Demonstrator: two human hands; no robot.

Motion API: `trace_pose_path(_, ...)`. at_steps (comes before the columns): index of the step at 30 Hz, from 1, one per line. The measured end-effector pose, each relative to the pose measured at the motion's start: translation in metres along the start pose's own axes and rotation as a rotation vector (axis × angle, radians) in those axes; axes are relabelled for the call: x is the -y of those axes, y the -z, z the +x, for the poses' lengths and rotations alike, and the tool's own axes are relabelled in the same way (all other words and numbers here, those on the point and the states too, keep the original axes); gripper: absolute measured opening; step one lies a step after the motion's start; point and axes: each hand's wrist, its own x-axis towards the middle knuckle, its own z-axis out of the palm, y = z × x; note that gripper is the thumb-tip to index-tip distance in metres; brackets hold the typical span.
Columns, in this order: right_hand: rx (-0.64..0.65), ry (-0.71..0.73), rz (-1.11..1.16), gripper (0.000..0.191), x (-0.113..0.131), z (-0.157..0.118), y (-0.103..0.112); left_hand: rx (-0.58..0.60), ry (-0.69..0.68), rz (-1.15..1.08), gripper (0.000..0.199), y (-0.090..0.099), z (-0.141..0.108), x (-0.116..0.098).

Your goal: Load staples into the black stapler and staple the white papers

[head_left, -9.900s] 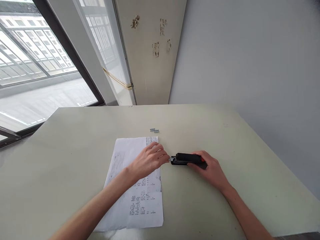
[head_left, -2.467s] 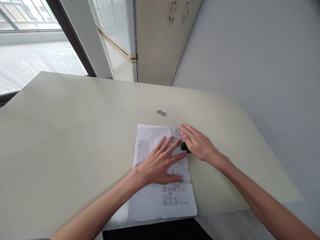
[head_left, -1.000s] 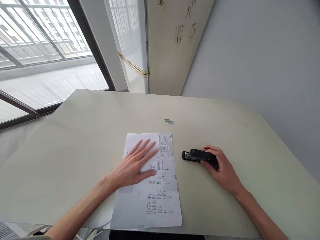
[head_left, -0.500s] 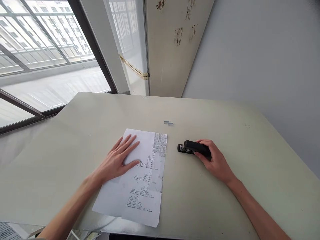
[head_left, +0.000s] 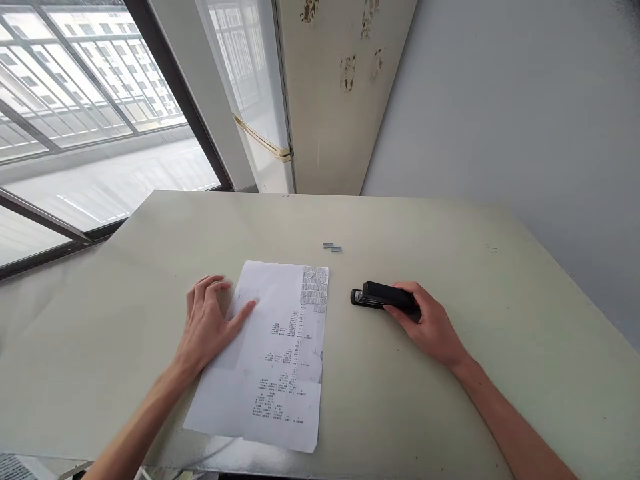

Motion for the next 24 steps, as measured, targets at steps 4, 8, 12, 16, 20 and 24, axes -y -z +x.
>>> trace_pose_path(4, -0.013, -0.003, -0.017, 0.033, -0.001, 0.000, -0.001, 0.005, 0.000, 0.057, 0.060, -0.004, -0.006, -0.011)
trace_pose_path(8, -0.014, 0.002, -0.008, 0.034, -0.001, 0.001, -0.001, 0.004, -0.007, 0.049, 0.051, -0.005, -0.009, -0.023)
trace_pose_path(12, 0.012, 0.013, 0.013, 0.035, -0.004, 0.000, 0.000, 0.093, 0.136, -0.081, 0.047, 0.007, -0.010, -0.031)
trace_pose_path(16, 0.084, 0.039, 0.050, 0.034, -0.004, -0.002, -0.001, 0.224, 0.243, -0.258, 0.049, 0.026, -0.013, -0.031)
trace_pose_path(20, 0.161, 0.103, 0.084, 0.029, 0.003, -0.003, -0.001, 0.274, 0.360, -0.520, 0.060, 0.047, -0.017, -0.033)
trace_pose_path(24, 0.217, 0.114, 0.100, 0.030, 0.017, -0.009, 0.003, 0.228, 0.429, -0.662, 0.073, 0.066, -0.019, -0.042)
